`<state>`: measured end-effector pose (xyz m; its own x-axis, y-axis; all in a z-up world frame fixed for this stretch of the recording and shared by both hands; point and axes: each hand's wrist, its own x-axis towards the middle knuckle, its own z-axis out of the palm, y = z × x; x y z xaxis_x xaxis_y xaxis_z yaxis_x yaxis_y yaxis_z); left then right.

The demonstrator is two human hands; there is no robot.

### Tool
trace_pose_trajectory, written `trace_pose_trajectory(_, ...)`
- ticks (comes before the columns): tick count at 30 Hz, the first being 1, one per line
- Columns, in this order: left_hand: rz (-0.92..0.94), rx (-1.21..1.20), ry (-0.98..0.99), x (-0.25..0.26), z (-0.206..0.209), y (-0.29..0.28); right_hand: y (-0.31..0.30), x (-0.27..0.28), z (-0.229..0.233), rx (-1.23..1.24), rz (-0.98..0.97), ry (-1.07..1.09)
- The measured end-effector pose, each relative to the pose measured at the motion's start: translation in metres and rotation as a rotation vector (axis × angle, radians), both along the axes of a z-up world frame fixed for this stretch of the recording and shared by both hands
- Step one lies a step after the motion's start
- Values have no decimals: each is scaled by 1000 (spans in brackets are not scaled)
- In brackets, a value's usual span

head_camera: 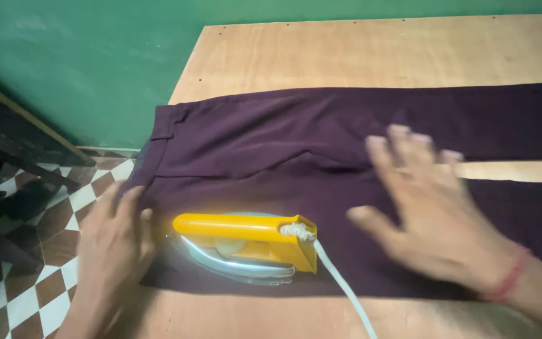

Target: The person irons a pair of dark purple trousers laid out on a wooden table. They smooth the fabric with one hand while moving a yellow iron back and forth over the legs and waist area to remove wrinkles.

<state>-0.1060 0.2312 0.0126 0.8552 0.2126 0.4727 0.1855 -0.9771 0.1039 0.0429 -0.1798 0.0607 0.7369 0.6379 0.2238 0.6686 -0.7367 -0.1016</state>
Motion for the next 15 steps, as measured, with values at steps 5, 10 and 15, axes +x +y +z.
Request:
trace_pose_trajectory(5, -245, -474, 99, 11, -16, 19, 107, -43, 49, 268, 422, 274)
trace_pose_trajectory(10, -238, -314, 76, 12, -41, 27, 184, -70, 38, 43, 434, 331)
trace_pose_trajectory(15, -191, -317, 157, 9, -47, 34, 221, -80, 9, 50, 372, 261)
